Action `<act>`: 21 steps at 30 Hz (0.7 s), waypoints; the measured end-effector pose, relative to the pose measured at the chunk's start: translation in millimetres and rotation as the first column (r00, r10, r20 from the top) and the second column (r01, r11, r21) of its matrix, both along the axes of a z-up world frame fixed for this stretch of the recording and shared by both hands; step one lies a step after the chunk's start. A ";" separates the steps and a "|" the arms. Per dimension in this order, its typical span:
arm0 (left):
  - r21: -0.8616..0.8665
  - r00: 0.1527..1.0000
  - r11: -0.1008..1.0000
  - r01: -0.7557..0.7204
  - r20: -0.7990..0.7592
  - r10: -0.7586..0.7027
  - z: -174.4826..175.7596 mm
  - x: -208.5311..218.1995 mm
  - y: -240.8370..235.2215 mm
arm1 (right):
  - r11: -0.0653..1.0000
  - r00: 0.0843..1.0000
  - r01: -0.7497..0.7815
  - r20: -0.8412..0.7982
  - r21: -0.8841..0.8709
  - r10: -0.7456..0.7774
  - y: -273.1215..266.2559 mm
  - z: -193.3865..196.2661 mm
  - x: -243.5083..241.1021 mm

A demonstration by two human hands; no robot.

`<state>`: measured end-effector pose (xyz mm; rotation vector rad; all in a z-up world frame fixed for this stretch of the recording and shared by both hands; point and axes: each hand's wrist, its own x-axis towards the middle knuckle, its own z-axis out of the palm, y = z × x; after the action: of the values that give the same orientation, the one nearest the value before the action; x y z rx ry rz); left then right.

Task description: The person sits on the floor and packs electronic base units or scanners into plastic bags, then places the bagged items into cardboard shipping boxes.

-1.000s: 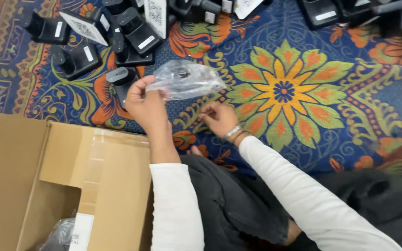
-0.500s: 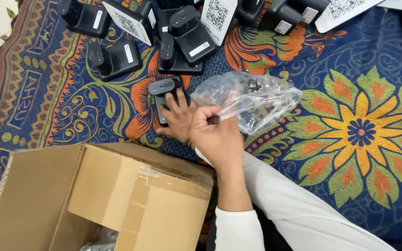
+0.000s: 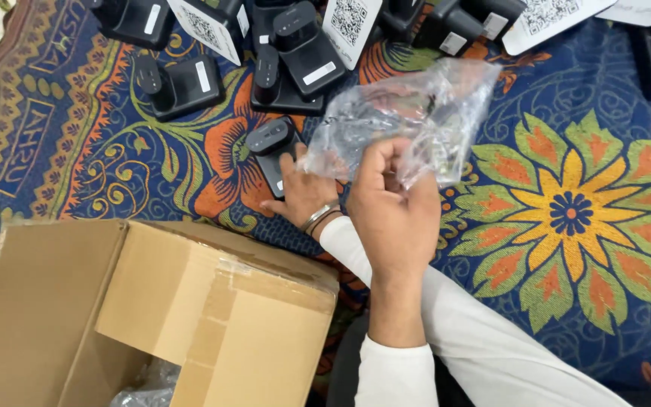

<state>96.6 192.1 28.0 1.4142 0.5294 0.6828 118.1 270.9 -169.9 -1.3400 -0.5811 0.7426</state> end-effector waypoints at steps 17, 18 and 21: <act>0.326 1.000 0.945 0.004 -0.020 0.003 -42.1 3.2 16.2 | 0.978 0.932 0.138 -0.354 0.154 -0.076 -247.8 45.8 4.3; 0.361 0.998 0.932 0.025 -0.055 -0.005 -43.1 2.0 13.8 | 0.895 0.949 0.308 0.167 -0.323 -0.266 -294.2 48.6 -3.7; 0.416 0.987 0.902 0.115 -0.152 -0.056 -35.0 2.2 -5.7 | 0.889 0.737 0.436 -0.511 -0.141 -0.442 -415.8 53.3 -36.9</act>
<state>98.8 186.4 -7.0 1.8941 0.4352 0.6569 81.1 -144.9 -116.6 -1.1456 0.1929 0.6777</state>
